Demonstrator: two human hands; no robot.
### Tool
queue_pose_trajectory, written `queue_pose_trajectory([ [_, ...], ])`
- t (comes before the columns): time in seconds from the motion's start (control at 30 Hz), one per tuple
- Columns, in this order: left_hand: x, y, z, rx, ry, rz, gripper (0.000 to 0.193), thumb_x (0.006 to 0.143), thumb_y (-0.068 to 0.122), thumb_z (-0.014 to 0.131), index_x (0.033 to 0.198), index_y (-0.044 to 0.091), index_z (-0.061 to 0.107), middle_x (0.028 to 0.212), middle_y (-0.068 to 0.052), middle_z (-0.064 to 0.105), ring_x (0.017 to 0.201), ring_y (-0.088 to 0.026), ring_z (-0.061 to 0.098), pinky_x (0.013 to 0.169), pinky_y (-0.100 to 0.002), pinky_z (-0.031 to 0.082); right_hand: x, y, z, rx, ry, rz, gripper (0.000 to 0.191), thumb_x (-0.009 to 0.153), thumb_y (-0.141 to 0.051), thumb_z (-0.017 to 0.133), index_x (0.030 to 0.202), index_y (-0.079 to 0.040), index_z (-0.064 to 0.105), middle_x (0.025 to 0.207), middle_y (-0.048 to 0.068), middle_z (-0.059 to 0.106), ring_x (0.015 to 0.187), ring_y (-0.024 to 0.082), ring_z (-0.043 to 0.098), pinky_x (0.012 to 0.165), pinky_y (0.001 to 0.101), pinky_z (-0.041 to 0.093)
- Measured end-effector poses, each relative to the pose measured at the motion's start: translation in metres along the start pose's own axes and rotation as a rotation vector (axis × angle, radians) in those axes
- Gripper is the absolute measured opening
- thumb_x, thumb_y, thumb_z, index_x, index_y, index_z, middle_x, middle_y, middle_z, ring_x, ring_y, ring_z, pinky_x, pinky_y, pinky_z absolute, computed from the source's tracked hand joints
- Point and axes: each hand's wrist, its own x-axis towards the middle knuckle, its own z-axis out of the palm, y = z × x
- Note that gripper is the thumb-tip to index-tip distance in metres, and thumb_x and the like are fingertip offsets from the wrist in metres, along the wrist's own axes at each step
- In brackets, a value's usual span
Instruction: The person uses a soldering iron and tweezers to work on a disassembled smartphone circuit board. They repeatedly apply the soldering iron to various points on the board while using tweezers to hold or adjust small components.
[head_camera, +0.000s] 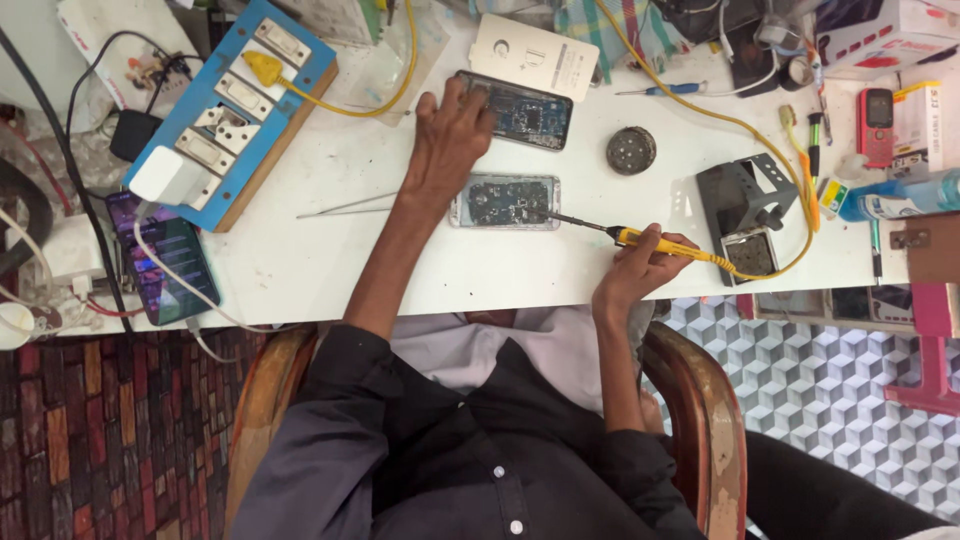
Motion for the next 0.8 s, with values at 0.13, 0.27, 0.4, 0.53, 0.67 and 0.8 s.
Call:
queue_pose_trajectory([
  [0.13,-0.027,-0.003,-0.016,-0.148,0.023,-0.186,0.049,0.094,0.018,0.071,0.140,0.005,0.066,0.138,-0.013,0.057,0.122,-0.035,0.051,0.086,-0.055,0.043,0.000,0.001,-0.001,0.005,0.015,0.042,0.022,0.108,-0.015,0.057,0.119,-0.008,0.039,0.079,0.004,0.055,0.056,0.007,0.045,0.049,0.0225,0.036],
  [0.27,-0.092,-0.011,-0.060,-0.184,-0.250,-0.489,0.041,0.097,0.022,0.063,0.134,0.007,0.061,0.141,-0.014,0.052,0.131,-0.037,0.042,0.097,-0.063,0.030,0.004,0.003,-0.001,-0.032,0.007,0.020,0.019,0.109,-0.014,0.056,0.117,-0.009,0.039,0.077,0.004,0.054,0.056,0.008,0.047,0.050,0.0230,0.038],
  [0.4,-0.138,-0.029,-0.081,0.031,-0.323,-0.450,0.039,0.096,0.018,0.066,0.131,0.002,0.063,0.132,-0.019,0.054,0.129,-0.036,0.045,0.101,-0.056,0.034,0.007,0.007,0.000,-0.011,0.011,0.006,0.019,0.109,-0.011,0.056,0.117,-0.009,0.039,0.080,0.004,0.055,0.057,0.009,0.048,0.050,0.0238,0.037],
  [0.53,-0.147,-0.044,-0.083,0.097,-0.363,-0.393,0.033,0.082,0.005,0.068,0.116,0.004,0.067,0.123,-0.013,0.060,0.118,-0.028,0.052,0.100,-0.047,0.038,0.005,0.010,-0.001,-0.014,-0.003,0.038,0.020,0.110,-0.012,0.056,0.117,-0.009,0.038,0.076,0.003,0.053,0.055,0.007,0.044,0.047,0.0232,0.034],
  [0.67,-0.143,-0.042,-0.092,0.012,-0.288,-0.398,0.018,0.093,0.003,0.069,0.110,0.004,0.066,0.108,-0.012,0.061,0.101,-0.028,0.056,0.096,-0.045,0.039,0.005,0.009,-0.002,-0.043,-0.006,0.021,0.021,0.110,-0.013,0.057,0.118,-0.008,0.038,0.075,0.003,0.052,0.055,0.007,0.045,0.048,0.0229,0.035],
  [0.8,-0.145,-0.028,-0.098,-0.287,-0.007,-0.576,0.012,0.097,-0.001,0.070,0.107,0.002,0.065,0.107,-0.009,0.065,0.095,-0.026,0.058,0.092,-0.044,0.039,0.006,0.007,-0.003,-0.045,-0.016,0.030,0.022,0.109,-0.013,0.055,0.122,-0.008,0.038,0.080,0.004,0.056,0.057,0.006,0.047,0.050,0.0221,0.038],
])
